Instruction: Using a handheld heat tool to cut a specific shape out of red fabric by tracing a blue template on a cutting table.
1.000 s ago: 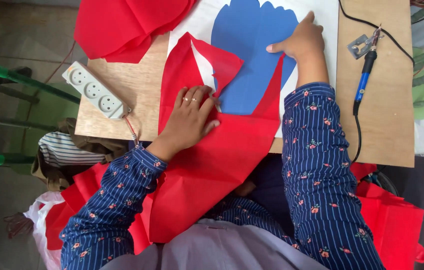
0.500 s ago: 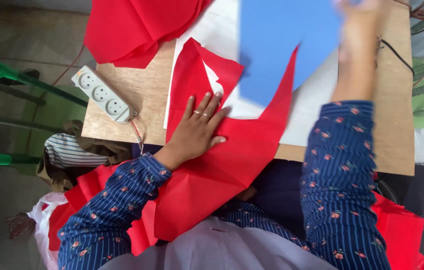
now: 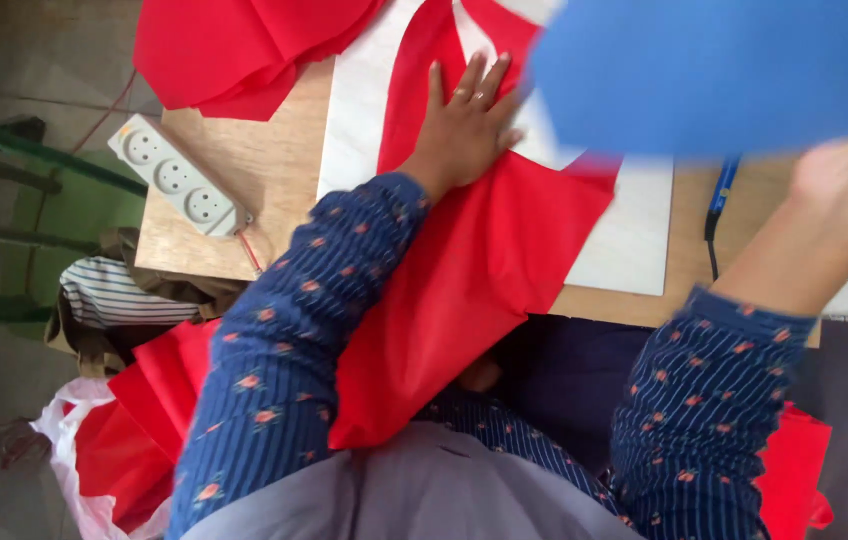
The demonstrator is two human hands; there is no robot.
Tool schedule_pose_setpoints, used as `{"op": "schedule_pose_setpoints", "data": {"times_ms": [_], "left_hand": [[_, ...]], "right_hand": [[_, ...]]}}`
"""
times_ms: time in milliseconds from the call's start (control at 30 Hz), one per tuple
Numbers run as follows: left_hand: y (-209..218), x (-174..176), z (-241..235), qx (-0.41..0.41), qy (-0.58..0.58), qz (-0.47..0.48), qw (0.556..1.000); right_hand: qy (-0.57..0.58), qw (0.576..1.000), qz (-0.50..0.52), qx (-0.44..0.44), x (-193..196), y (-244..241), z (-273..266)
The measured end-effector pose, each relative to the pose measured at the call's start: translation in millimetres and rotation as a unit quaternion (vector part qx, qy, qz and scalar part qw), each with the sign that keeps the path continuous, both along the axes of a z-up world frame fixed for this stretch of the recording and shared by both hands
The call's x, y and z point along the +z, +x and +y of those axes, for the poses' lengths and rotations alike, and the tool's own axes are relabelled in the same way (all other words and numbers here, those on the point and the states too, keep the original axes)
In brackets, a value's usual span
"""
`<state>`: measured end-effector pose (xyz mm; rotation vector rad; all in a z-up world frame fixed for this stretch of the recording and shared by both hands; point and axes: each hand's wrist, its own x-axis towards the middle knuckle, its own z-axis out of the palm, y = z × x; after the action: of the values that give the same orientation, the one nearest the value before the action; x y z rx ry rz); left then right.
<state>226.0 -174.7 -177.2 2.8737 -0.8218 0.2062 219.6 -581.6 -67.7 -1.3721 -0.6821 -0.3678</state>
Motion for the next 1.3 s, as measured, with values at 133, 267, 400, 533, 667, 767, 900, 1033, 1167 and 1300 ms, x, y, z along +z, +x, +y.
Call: {"op": "schedule_pose_setpoints", "data": {"times_ms": [133,267,400,533,667,767,900,1033,1167,1300], "left_hand": [[20,38,4,-0.033,-0.054,0.12,0.991],[68,-23,41,-0.142,-0.403,0.151,0.891],[-17,129,68,-0.111,-0.605,0.062,0.786],[-145,224,69,-0.189,-0.485,0.02,0.854],[-224,265,57,-0.353,-0.425,-0.062,0.832],[-257,258,61,-0.376,-0.417,0.077,0.824],[-269,242,60,-0.455,-0.433,0.142,0.765],[-266,241,56,-0.439,-0.465,0.172,0.749],[-260,233,52,-0.428,-0.478,0.185,0.744],[-254,227,49,-0.441,-0.459,0.198,0.745]], "right_hand": [[0.295,0.823,0.366,-0.319,70,-83,188],[0.137,0.808,0.493,-0.292,-67,-92,162],[0.104,0.886,0.441,-0.094,-60,-108,178],[0.055,0.893,0.434,-0.11,-62,-106,177],[0.061,0.906,0.398,-0.129,-97,-104,168],[0.058,0.927,0.346,-0.133,-88,-111,176],[0.008,0.944,0.302,-0.132,-76,-121,181],[-0.001,0.942,0.305,-0.142,-85,-126,180],[-0.006,0.938,0.315,-0.146,-89,-120,177],[-0.023,0.937,0.314,-0.153,-85,-119,179]]}}
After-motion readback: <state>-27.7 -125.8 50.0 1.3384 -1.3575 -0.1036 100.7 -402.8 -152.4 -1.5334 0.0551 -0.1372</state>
